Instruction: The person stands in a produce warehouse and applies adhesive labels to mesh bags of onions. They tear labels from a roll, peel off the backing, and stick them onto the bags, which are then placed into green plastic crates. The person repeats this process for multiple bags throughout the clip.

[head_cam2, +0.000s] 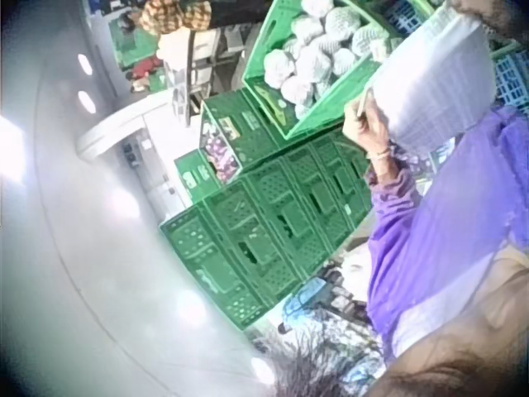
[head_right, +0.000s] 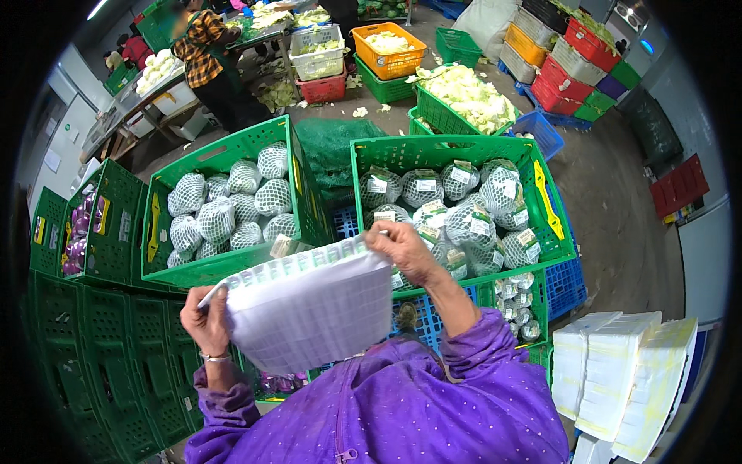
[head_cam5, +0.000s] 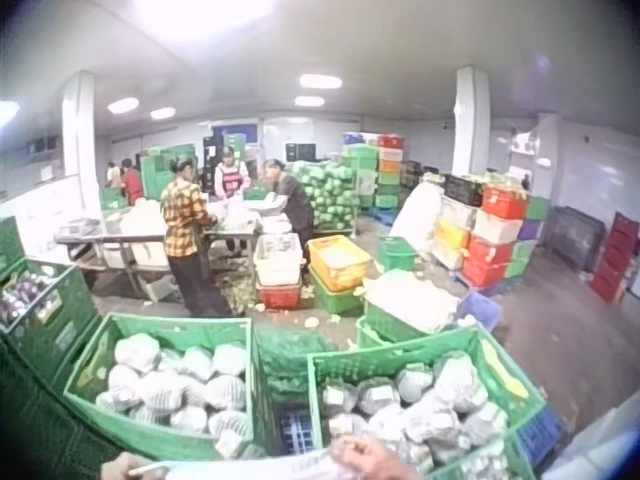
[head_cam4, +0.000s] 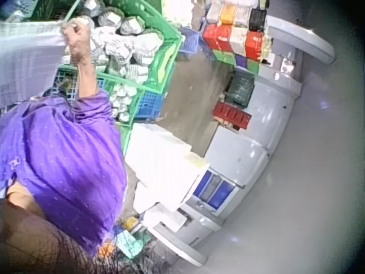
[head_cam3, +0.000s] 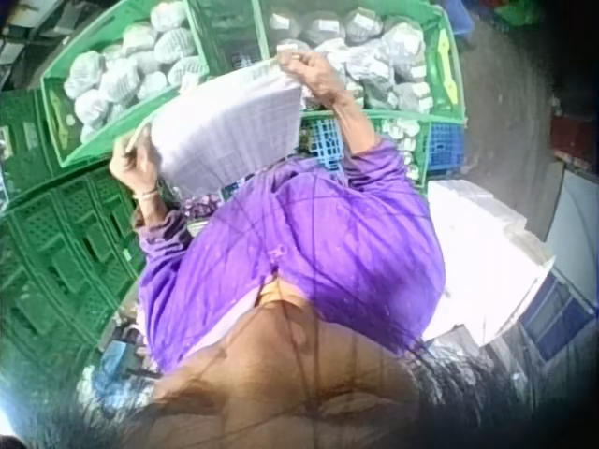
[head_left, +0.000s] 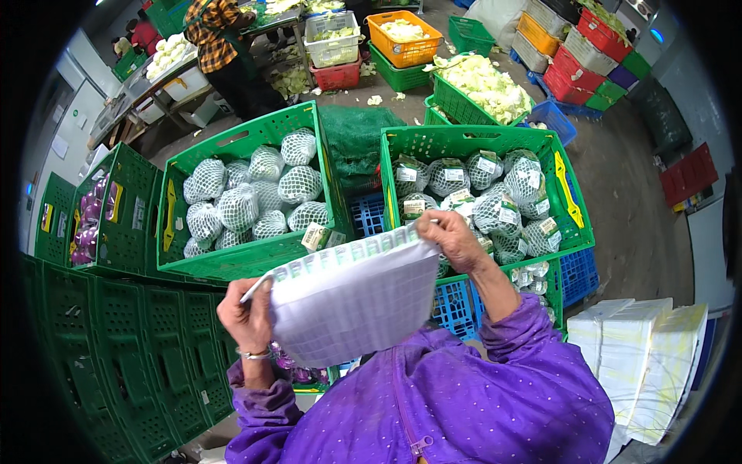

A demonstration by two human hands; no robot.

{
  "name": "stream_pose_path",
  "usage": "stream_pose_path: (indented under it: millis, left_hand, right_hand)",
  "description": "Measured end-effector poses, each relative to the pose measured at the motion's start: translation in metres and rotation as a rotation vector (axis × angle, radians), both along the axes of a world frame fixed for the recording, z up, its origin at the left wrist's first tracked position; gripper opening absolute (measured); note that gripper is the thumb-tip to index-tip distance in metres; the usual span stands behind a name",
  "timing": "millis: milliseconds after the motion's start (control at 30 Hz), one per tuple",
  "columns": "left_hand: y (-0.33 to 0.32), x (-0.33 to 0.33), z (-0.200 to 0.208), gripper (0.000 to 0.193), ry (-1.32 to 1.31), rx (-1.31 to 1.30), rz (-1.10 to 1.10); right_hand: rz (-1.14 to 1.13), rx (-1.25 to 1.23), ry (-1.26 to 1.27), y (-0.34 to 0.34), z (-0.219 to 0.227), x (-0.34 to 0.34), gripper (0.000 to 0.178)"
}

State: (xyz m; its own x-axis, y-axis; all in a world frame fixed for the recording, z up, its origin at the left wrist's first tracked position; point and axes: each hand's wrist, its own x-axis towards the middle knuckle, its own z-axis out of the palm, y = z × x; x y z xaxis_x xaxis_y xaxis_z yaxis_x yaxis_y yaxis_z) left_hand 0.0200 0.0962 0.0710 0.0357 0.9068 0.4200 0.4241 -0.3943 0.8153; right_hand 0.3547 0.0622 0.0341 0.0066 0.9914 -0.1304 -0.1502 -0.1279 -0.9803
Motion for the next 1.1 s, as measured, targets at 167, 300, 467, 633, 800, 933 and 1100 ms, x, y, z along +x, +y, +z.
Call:
stream_pose_path:
  millis: [167, 300, 467, 633, 800, 933, 1100]
  left_hand:
    - [0.007, 0.037, -0.026, 0.014, -0.199, -0.206, -0.127]
    - [0.012, 0.070, -0.039, 0.015, -0.195, -0.261, -0.286]
    - [0.018, 0.087, -0.035, 0.017, -0.152, -0.265, -0.301]
    - [0.027, 0.092, -0.038, 0.018, -0.156, -0.328, -0.266]
    - [0.038, 0.105, -0.041, 0.018, -0.167, -0.357, -0.217]
    - [0.043, 0.116, -0.048, 0.020, -0.164, -0.352, -0.200]
    - [0.050, 0.125, -0.062, 0.017, -0.234, -0.476, -0.191]
  right_hand:
    - [-0.026, -0.027, -0.360, -0.010, 0.012, 0.042, 0.025]
    - [0.036, 0.401, -0.848, -0.004, 0.046, 0.017, 0.049]
    - [0.500, 0.113, -0.679, 0.031, 0.038, -0.015, 0.029]
    - [0.594, 0.136, -0.624, 0.053, 0.028, -0.004, 0.027]
    - [0.417, 0.424, -0.630, 0.067, 0.037, -0.010, 0.023]
    - [0.277, 0.639, -0.786, 0.073, 0.025, -0.019, 0.013]
    - [0.037, 0.762, -1.100, 0.053, 0.014, -0.029, 0.009]
